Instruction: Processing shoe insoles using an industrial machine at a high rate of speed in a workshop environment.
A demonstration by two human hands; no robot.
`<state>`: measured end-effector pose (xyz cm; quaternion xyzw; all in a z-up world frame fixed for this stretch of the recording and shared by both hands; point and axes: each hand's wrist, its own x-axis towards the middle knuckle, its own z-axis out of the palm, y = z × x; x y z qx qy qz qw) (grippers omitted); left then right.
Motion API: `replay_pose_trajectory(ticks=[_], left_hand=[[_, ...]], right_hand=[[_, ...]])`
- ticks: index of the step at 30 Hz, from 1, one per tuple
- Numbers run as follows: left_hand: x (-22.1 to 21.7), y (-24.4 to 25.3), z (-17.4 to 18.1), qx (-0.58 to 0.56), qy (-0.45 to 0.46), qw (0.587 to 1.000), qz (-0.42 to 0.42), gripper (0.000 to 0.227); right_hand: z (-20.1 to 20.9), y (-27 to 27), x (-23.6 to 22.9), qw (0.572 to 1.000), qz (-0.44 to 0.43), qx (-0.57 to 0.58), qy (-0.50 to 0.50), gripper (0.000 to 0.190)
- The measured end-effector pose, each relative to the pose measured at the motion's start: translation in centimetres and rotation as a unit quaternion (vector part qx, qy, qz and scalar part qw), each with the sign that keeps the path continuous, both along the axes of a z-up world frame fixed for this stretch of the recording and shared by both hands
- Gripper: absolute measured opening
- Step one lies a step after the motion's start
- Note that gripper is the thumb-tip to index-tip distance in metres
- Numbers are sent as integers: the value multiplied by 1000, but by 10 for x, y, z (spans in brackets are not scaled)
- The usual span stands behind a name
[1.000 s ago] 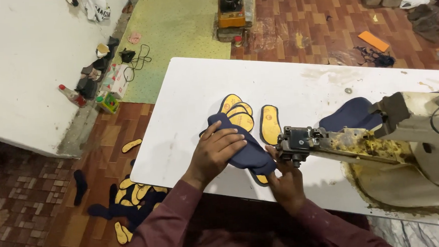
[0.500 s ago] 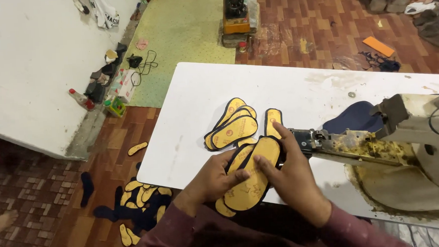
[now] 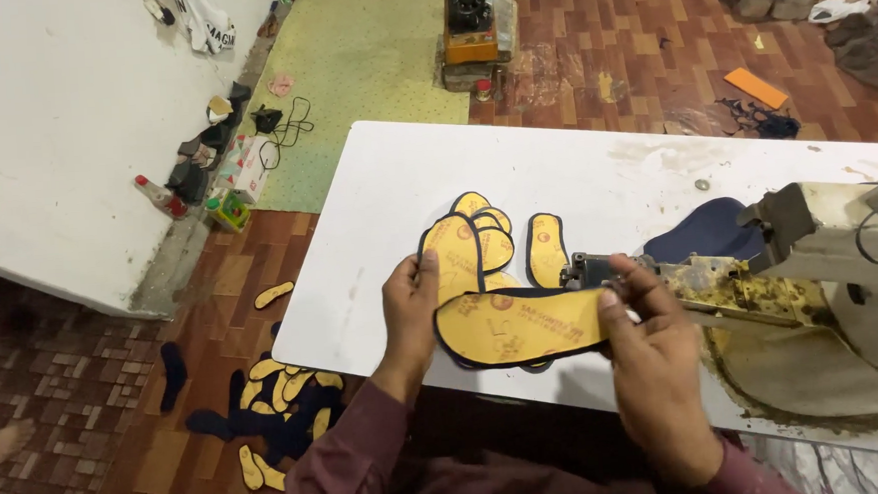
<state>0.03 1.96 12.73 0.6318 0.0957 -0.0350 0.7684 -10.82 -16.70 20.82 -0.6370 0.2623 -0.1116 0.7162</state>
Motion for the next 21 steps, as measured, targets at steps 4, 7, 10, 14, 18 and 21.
replay_pose_trajectory(ticks=[4, 7, 10, 14, 18, 21], left_hand=[[31, -7, -45, 248, -6, 966, -69, 82], [-6, -12, -16, 100, -13, 994, 29, 62], [-55, -20, -6, -238, 115, 964, 32, 59], [-100, -34, -11, -274, -5, 962, 14, 68], [-89, -29, 19, -97, -117, 988, -11, 47], [-71, -10, 37, 15, -80, 992, -93, 41]], right_hand=[[-53, 22, -11, 983, -39, 178, 28, 30], [-67, 25, -16, 957, -118, 264, -4, 23], [-78, 23, -16, 957, -135, 257, -28, 15], [-80, 32, -10, 954, -134, 269, -21, 17], [-72, 32, -10, 983, -59, 175, 8, 15], [-53, 22, -11, 969, -5, 244, 25, 14]])
